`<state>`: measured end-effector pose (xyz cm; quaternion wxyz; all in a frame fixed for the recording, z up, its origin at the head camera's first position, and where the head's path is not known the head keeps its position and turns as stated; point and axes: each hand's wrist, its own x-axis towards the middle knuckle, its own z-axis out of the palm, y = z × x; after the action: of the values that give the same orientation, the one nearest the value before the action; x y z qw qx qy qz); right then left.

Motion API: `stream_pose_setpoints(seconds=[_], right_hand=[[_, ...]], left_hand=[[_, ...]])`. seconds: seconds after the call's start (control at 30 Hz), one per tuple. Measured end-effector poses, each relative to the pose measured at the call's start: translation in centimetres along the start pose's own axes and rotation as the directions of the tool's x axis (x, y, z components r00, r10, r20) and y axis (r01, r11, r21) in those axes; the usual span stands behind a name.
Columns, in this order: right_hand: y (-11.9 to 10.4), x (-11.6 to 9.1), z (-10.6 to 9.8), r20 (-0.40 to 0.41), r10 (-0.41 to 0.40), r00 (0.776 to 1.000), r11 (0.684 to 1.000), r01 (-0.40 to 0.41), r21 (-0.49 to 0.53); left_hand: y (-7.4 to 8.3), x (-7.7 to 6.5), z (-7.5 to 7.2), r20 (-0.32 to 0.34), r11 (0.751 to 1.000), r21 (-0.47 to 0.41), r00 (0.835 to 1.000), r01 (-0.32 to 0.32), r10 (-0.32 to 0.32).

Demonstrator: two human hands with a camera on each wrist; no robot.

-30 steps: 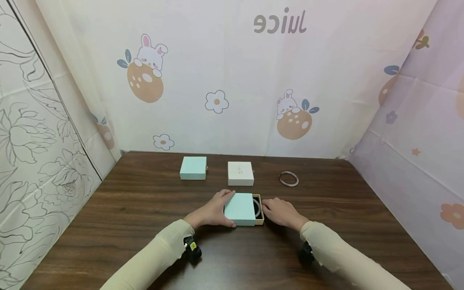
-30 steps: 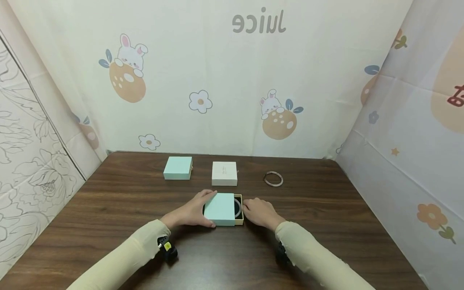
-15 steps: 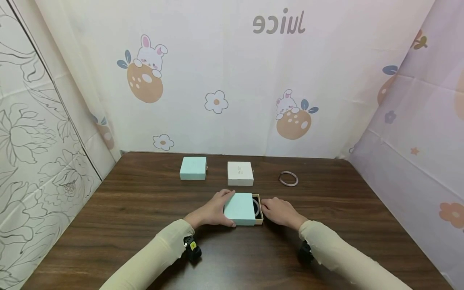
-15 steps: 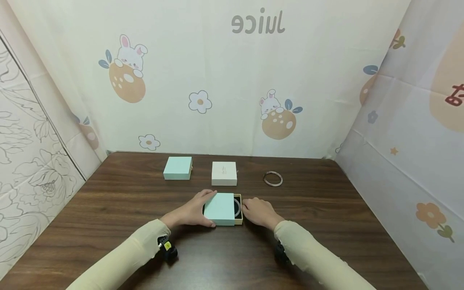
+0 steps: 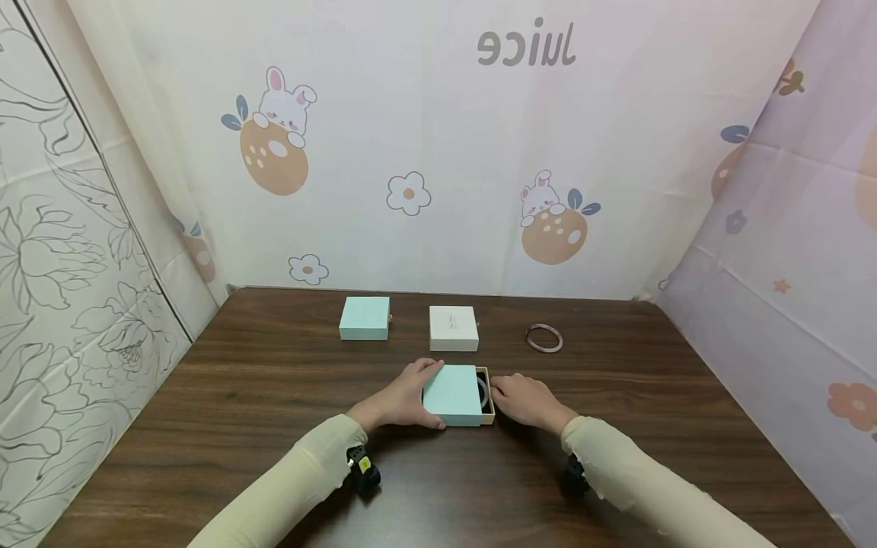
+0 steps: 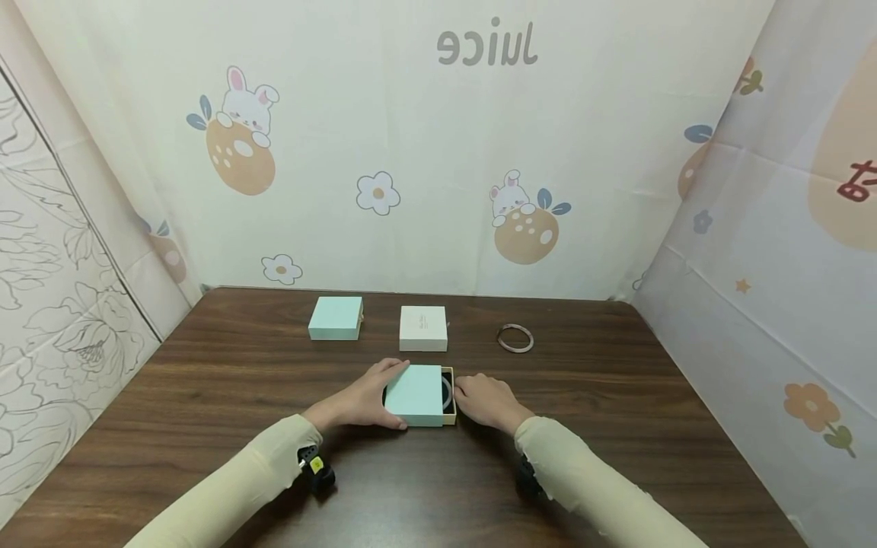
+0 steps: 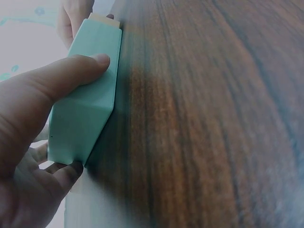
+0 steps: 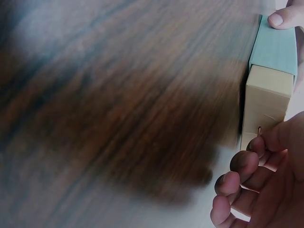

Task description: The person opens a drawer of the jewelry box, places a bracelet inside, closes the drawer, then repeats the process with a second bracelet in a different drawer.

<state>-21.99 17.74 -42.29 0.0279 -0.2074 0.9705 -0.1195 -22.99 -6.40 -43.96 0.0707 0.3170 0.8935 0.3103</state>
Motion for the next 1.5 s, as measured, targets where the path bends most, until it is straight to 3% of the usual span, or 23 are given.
stream_pose_setpoints(seconds=[1.5], right_hand=[[-1.0, 0.7, 0.6, 0.027, 0.008, 1.000, 1.000, -0.008, -0.002]], left_hand=[[0.2, -0.1, -0.1, -0.003, 1.000, -0.011, 1.000, 0.001, -0.001]])
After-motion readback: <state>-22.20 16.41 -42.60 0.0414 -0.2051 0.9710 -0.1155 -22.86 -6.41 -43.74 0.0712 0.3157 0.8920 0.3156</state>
